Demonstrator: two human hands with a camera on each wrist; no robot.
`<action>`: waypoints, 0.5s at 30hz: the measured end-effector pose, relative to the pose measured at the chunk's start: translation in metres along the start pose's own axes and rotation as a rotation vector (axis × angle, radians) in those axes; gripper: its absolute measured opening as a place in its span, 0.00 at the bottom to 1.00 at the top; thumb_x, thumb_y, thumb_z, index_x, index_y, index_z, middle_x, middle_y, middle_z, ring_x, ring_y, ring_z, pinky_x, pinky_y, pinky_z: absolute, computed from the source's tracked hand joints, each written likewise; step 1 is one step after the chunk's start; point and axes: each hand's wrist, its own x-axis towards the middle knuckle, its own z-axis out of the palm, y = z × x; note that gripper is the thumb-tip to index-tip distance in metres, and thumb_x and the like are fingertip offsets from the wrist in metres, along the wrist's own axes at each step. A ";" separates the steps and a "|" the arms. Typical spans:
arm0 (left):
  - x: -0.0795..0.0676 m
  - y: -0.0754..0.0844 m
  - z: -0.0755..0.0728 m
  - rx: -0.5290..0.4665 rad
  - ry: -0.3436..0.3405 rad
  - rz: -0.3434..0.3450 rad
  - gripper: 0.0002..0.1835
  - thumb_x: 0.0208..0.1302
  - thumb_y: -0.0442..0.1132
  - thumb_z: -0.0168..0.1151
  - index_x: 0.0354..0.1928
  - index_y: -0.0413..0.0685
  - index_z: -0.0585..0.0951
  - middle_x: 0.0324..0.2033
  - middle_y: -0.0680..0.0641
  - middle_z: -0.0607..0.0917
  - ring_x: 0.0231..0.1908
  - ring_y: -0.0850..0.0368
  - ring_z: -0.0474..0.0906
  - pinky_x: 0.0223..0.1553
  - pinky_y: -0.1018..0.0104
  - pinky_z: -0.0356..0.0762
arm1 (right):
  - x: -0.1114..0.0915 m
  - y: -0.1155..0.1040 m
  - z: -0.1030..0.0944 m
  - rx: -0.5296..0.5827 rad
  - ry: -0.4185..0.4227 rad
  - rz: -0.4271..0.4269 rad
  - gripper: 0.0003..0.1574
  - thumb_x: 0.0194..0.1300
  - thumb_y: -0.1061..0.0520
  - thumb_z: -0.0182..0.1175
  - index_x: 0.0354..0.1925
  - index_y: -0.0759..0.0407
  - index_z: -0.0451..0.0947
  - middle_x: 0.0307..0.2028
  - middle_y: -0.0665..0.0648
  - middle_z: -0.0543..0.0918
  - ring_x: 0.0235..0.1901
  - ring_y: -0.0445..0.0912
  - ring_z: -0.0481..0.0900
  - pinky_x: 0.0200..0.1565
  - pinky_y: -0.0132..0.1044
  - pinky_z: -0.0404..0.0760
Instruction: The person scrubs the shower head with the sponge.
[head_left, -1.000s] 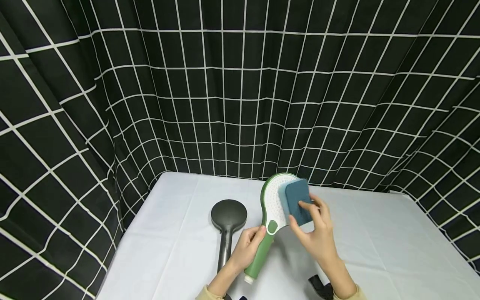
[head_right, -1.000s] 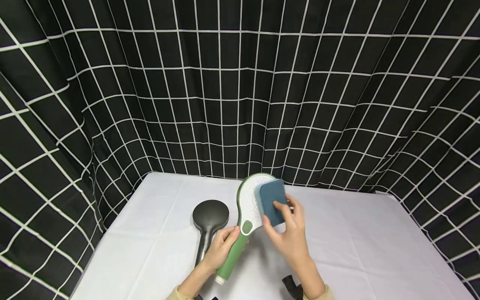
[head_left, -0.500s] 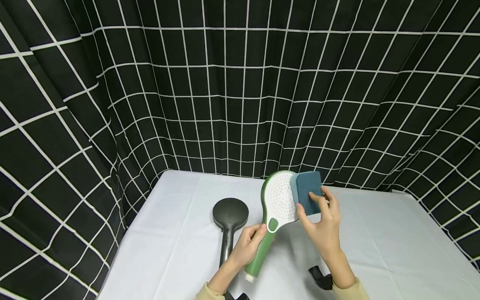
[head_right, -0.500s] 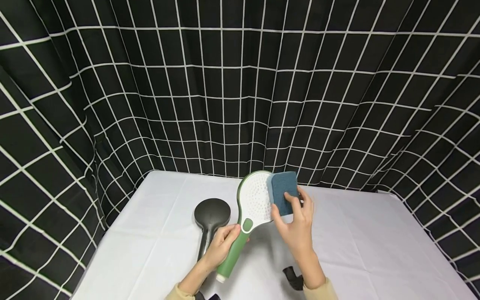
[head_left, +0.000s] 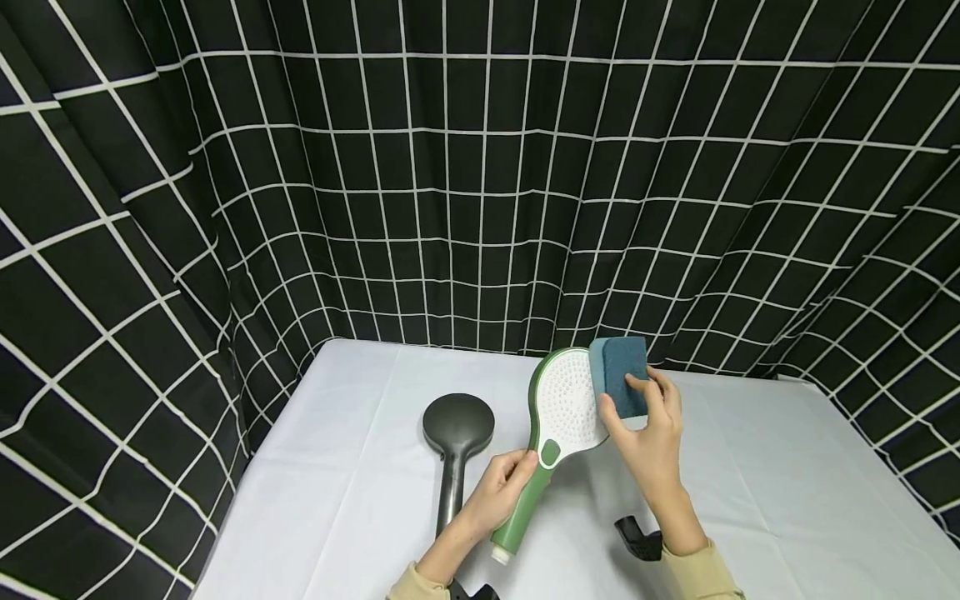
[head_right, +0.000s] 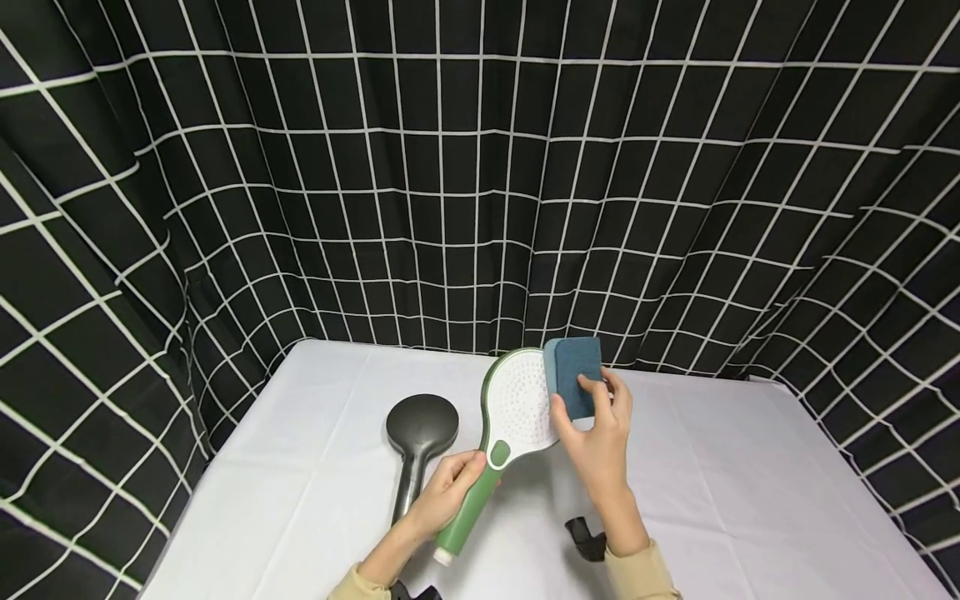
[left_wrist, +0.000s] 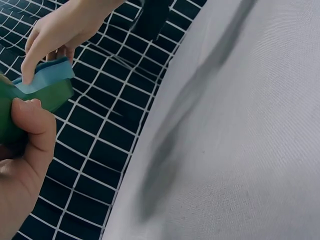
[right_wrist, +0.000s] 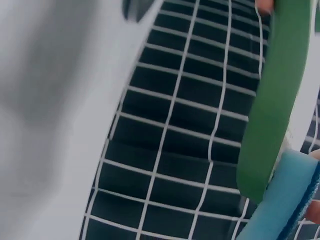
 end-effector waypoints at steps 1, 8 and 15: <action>0.000 0.000 0.000 0.002 -0.001 -0.002 0.21 0.75 0.36 0.36 0.41 0.21 0.73 0.31 0.27 0.76 0.23 0.68 0.71 0.24 0.78 0.71 | 0.001 0.000 0.001 0.004 0.006 0.003 0.20 0.47 0.65 0.67 0.40 0.72 0.76 0.52 0.74 0.69 0.54 0.63 0.67 0.51 0.30 0.66; 0.000 -0.003 0.000 0.040 0.006 0.023 0.25 0.76 0.37 0.27 0.37 0.24 0.72 0.20 0.51 0.71 0.17 0.68 0.66 0.21 0.77 0.68 | -0.014 -0.034 0.013 0.082 -0.108 -0.197 0.24 0.57 0.47 0.60 0.41 0.68 0.78 0.53 0.73 0.70 0.47 0.61 0.70 0.47 0.28 0.68; -0.001 -0.003 0.003 0.039 -0.008 0.029 0.26 0.76 0.35 0.25 0.38 0.22 0.73 0.22 0.38 0.74 0.18 0.67 0.68 0.21 0.77 0.70 | 0.004 -0.017 0.006 0.017 -0.054 -0.078 0.20 0.52 0.59 0.65 0.42 0.69 0.76 0.54 0.72 0.69 0.50 0.62 0.70 0.47 0.35 0.73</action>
